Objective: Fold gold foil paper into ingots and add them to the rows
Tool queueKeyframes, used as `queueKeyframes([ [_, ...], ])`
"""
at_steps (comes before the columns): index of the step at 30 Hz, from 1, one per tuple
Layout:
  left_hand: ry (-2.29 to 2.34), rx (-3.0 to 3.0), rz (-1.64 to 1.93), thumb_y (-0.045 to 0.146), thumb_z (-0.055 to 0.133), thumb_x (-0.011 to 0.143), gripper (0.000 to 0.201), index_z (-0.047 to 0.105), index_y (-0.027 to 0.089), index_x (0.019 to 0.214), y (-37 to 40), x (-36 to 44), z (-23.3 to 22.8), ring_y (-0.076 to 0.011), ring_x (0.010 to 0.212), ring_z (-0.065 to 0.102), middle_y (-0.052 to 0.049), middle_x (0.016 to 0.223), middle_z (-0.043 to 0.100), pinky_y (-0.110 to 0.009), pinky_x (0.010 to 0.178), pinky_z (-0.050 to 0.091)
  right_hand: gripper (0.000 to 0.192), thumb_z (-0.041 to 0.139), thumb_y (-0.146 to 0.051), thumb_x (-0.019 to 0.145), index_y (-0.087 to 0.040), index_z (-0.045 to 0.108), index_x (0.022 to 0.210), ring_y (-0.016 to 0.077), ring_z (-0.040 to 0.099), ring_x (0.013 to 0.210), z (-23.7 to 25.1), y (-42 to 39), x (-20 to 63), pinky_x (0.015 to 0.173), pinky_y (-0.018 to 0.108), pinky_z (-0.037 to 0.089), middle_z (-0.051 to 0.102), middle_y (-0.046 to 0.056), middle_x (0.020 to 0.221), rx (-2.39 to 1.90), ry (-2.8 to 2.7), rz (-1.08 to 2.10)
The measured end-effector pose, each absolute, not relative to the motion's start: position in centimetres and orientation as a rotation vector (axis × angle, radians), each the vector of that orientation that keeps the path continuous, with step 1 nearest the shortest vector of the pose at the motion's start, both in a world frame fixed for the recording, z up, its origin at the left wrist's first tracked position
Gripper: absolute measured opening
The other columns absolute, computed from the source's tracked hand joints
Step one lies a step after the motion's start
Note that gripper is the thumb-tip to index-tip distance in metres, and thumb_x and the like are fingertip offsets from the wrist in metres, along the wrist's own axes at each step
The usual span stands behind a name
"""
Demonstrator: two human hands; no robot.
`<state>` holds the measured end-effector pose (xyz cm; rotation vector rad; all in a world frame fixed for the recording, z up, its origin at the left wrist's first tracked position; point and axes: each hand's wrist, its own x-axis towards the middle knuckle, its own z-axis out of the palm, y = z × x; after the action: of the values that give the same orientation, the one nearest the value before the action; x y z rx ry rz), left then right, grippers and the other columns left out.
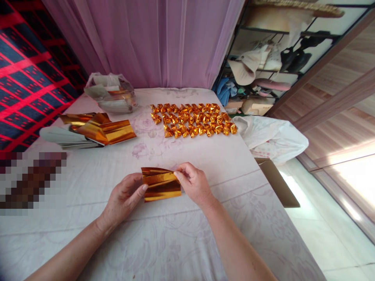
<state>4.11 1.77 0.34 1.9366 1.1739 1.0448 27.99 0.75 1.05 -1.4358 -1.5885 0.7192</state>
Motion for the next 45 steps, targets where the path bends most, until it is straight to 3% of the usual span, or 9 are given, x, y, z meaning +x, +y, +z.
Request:
queueKeyframes([
  [8, 1.206, 1.398, 0.816, 0.048, 0.062, 0.082, 0.030, 0.066, 0.018, 0.085, 1.5, 4.7, 0.2, -0.0167, 0.070, 0.067, -0.002, 0.076, 0.072, -0.025, 0.064, 0.053, 0.010, 0.058, -0.034, 0.084, -0.025, 0.059, 0.089, 0.0175, 0.070, 0.071, 0.6, 0.6, 27.0, 0.068, 0.027, 0.052, 0.073, -0.001, 0.075, -1.566, -1.602, 0.647],
  [17, 1.233, 1.430, 0.792, 0.047, 0.060, 0.083, 0.031, 0.069, 0.018, 0.090, 2.0, 4.2, 0.2, -0.0170, 0.071, 0.068, -0.004, 0.081, 0.074, -0.025, 0.064, 0.053, 0.010, 0.057, -0.032, 0.083, -0.026, 0.061, 0.090, 0.0189, 0.072, 0.072, -0.4, 1.1, 26.7, 0.066, 0.028, 0.052, 0.075, 0.000, 0.076, -1.615, -1.620, 0.582],
  [24, 1.217, 1.387, 0.821, 0.049, 0.062, 0.080, 0.032, 0.069, 0.018, 0.081, 2.1, 4.2, 0.7, -0.0144, 0.063, 0.063, -0.001, 0.071, 0.070, -0.022, 0.058, 0.050, 0.010, 0.056, -0.032, 0.086, -0.026, 0.059, 0.093, 0.0190, 0.072, 0.074, -0.7, 1.0, 26.6, 0.070, 0.029, 0.054, 0.075, 0.000, 0.078, -1.594, -1.619, 0.613],
  [29, 1.258, 1.331, 0.846, 0.054, 0.065, 0.076, 0.036, 0.066, 0.018, 0.073, 2.1, 4.4, 0.9, -0.0116, 0.055, 0.056, 0.001, 0.061, 0.064, -0.020, 0.052, 0.046, 0.025, 0.057, -0.029, 0.086, -0.023, 0.058, 0.110, 0.0221, 0.068, 0.091, -0.4, 1.0, 26.5, 0.085, 0.038, 0.054, 0.072, 0.008, 0.099, -1.507, -1.637, 0.273],
  [34, 1.275, 1.264, 0.866, 0.058, 0.067, 0.072, 0.041, 0.065, 0.017, 0.072, 2.2, 4.6, 1.6, -0.0101, 0.051, 0.053, 0.002, 0.057, 0.060, -0.020, 0.049, 0.045, 0.014, 0.052, -0.021, 0.091, -0.024, 0.065, 0.096, 0.0223, 0.064, 0.093, 1.0, 0.4, 26.2, 0.086, 0.039, 0.052, 0.067, 0.008, 0.094, -1.421, -1.747, -0.064],
  [38, 1.262, 1.244, 0.880, 0.058, 0.069, 0.070, 0.042, 0.065, 0.017, 0.071, 2.2, 4.6, 1.8, -0.0097, 0.050, 0.053, 0.002, 0.056, 0.060, -0.019, 0.049, 0.046, 0.019, 0.051, -0.019, 0.094, -0.023, 0.069, 0.095, 0.0195, 0.064, 0.085, 1.3, 0.0, 25.6, 0.079, 0.035, 0.053, 0.068, 0.006, 0.090, -1.326, -1.900, -0.035],
  [45, 1.224, 1.275, 0.923, 0.056, 0.069, 0.074, 0.040, 0.067, 0.017, 0.077, 2.1, 4.5, 1.3, -0.0107, 0.054, 0.058, 0.000, 0.064, 0.066, -0.020, 0.052, 0.051, 0.024, 0.050, -0.024, 0.095, -0.024, 0.070, 0.109, 0.0201, 0.066, 0.094, 1.3, -0.3, 24.3, 0.086, 0.037, 0.056, 0.070, 0.007, 0.103, -1.248, -2.019, 0.176],
])
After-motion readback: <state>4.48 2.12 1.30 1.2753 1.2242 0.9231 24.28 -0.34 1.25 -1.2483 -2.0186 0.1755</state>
